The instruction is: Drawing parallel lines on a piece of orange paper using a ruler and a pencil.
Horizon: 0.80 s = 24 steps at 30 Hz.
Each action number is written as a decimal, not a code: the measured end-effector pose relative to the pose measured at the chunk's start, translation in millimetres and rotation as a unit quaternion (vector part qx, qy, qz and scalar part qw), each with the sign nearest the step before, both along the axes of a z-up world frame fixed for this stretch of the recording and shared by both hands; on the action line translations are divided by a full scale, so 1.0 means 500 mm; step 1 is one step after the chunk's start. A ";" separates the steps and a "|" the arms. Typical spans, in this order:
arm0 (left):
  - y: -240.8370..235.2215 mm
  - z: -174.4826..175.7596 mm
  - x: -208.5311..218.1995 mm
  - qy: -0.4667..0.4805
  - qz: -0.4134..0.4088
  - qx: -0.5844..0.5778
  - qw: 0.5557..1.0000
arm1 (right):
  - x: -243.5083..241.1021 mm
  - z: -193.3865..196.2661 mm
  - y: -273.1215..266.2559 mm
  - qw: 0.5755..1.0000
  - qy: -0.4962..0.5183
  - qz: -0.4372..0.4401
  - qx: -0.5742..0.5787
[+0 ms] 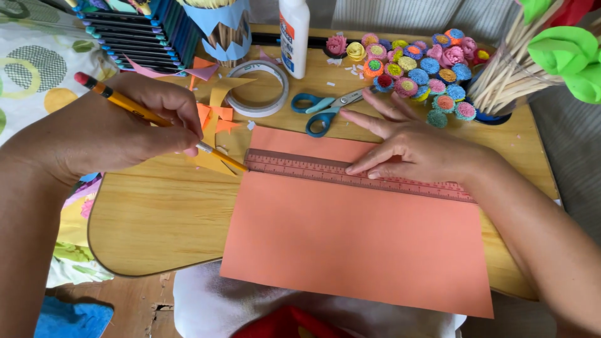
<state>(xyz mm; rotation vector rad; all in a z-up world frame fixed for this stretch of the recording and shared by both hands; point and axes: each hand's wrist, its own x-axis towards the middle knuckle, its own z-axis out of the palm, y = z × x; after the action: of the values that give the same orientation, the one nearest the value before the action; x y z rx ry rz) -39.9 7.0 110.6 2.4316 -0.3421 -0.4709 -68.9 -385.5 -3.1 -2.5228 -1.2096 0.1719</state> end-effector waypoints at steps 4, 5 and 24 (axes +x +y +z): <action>0.003 0.006 0.000 -0.001 0.007 0.005 1.000 | 0.003 -0.007 -0.004 1.000 -0.005 0.005 -0.004; 0.003 0.006 0.000 0.001 0.003 0.001 1.000 | 0.003 -0.008 -0.004 1.000 -0.007 0.004 -0.001; 0.001 -0.020 0.022 -0.125 -0.075 -0.311 0.939 | -0.009 0.002 0.001 1.000 -0.004 -0.011 -0.013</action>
<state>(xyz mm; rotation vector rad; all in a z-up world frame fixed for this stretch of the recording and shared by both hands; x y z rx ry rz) -28.8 7.2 100.5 1.8475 -0.6763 -0.0846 -73.5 -384.9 -2.3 -2.5596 -1.1902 0.1726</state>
